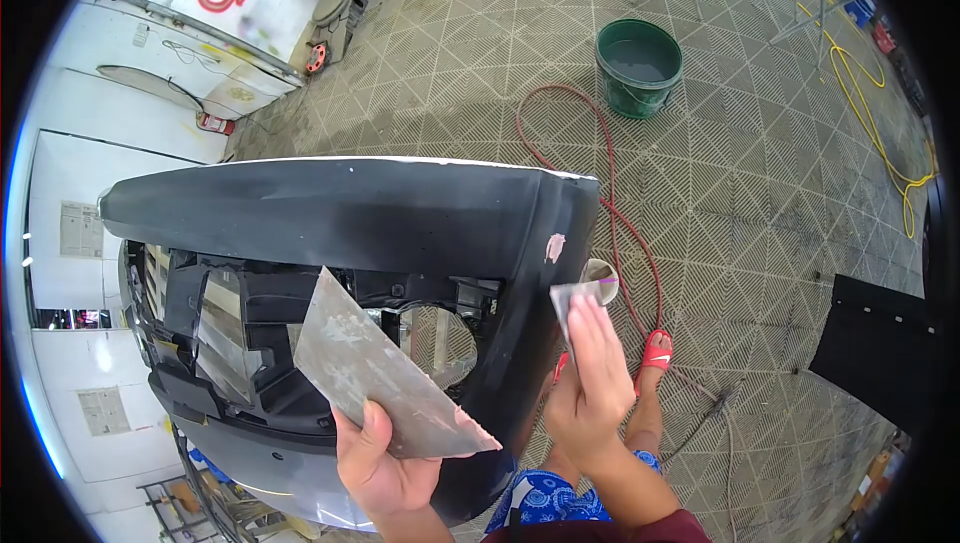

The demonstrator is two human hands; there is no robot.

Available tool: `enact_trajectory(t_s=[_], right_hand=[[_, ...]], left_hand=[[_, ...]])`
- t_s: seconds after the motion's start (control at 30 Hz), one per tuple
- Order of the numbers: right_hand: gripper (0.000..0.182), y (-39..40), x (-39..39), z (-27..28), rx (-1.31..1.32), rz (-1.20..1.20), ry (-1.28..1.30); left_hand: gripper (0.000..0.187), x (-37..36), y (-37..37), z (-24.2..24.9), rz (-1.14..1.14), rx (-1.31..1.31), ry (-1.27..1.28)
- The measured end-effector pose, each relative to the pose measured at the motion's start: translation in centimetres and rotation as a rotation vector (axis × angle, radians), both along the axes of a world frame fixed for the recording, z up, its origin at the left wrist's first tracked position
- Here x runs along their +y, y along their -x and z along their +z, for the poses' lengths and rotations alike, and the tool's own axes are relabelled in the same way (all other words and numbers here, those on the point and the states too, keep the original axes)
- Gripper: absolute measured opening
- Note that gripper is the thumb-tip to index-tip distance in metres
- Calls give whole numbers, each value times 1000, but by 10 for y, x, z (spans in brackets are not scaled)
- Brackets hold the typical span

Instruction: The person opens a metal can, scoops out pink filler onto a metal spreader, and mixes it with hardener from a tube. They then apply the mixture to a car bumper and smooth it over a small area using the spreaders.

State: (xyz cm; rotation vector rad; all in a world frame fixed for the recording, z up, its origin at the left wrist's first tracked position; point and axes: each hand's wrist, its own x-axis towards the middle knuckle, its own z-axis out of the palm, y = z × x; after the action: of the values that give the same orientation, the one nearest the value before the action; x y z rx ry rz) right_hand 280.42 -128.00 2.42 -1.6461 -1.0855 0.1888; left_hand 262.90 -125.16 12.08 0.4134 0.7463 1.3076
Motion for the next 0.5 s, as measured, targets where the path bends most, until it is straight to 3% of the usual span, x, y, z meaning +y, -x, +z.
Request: enact_trajectory(t_s=[0.1, 0.13, 0.27, 0.33, 0.4, 0.47, 0.5], right_hand=[[35, 2, -23, 17, 100, 274, -361], [34, -2, -29, 22, 119, 397, -417], [32, -13, -31, 22, 13, 531, -499], [32, -28, -34, 11, -168, 582, -427], [34, -38, -42, -13, -205, 544, -263], [35, -42, -46, 9, -122, 488, -333], [36, -44, -50, 19, -38, 402, -385]], left_hand=[[40, 4, -20, 10, 44, 36, 39], [39, 5, -24, 13, 41, 50, 51], [38, 6, -11, 7, -15, 83, 104], [38, 11, -7, 13, -243, -331, 124], [42, 7, -18, 24, -127, -231, 90], [46, 9, -30, 29, -74, 156, -15], [50, 10, -31, 29, -107, 153, -1]])
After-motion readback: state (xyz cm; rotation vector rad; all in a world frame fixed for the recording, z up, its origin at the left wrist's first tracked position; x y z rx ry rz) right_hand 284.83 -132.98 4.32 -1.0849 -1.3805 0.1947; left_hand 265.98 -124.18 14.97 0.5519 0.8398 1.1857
